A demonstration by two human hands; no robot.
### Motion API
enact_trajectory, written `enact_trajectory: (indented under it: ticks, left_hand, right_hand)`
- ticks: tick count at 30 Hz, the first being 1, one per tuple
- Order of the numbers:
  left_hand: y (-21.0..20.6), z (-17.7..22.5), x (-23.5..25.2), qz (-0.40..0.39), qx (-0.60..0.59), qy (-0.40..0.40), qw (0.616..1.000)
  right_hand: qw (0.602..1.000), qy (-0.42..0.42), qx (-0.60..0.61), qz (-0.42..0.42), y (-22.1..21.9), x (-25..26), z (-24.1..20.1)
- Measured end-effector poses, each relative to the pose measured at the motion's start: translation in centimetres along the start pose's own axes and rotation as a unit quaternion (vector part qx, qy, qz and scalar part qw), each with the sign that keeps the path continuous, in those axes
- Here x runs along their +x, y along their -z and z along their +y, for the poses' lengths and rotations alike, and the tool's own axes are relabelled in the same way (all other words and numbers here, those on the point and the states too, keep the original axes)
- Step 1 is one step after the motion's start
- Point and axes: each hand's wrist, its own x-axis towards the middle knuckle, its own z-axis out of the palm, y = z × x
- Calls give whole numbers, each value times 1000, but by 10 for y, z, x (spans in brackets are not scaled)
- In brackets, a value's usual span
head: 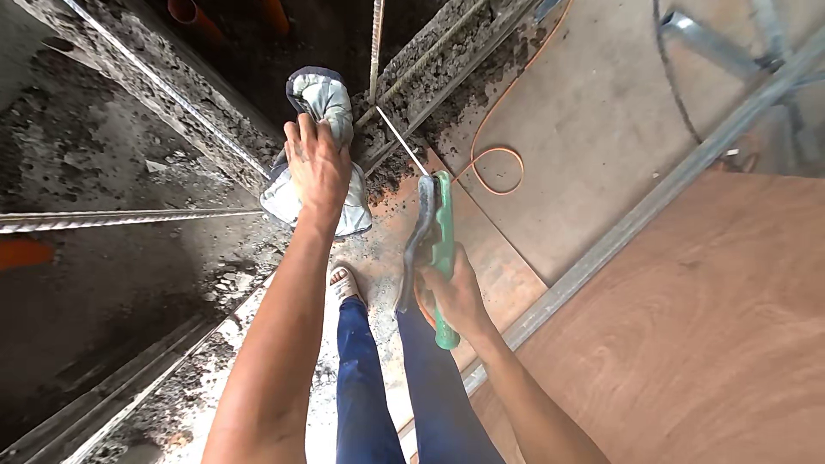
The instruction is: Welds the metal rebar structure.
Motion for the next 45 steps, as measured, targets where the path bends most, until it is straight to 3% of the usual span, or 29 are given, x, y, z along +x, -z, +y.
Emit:
enact_trajectory:
  ticks: [20, 21, 24, 26, 28, 38, 41, 45]
  left_hand:
    - [0, -1, 0, 7, -2, -4, 1000]
    - [6, 1, -4, -12, -9, 1, 1000]
    - [49, 14, -19, -171, -30, 41, 984]
    - [20, 2, -12, -70, -26, -2, 997]
    - [6, -2, -2, -22, -29, -11, 999]
    - [0, -2, -1, 1, -4, -4, 1000]
    - [8, -5, -11, -50, -54, 17, 997]
    - [11, 0, -3, -30, -62, 1, 998]
  right_hand:
    - [1000, -2, 29, -4, -1, 0, -4]
    - [1000, -9, 21, -8, -1, 0, -7]
    - [999, -29, -32, 7, 0, -2, -15]
    - [1000, -16, -5, 11, -3, -6, -7]
    - [1000, -8, 8, 13, -3, -7, -4]
    - [1000, -7, 22, 6, -12, 2, -2]
    - [1000, 0, 12, 3, -12, 2, -3]
    - [1000, -7, 6, 6, -13, 2, -1]
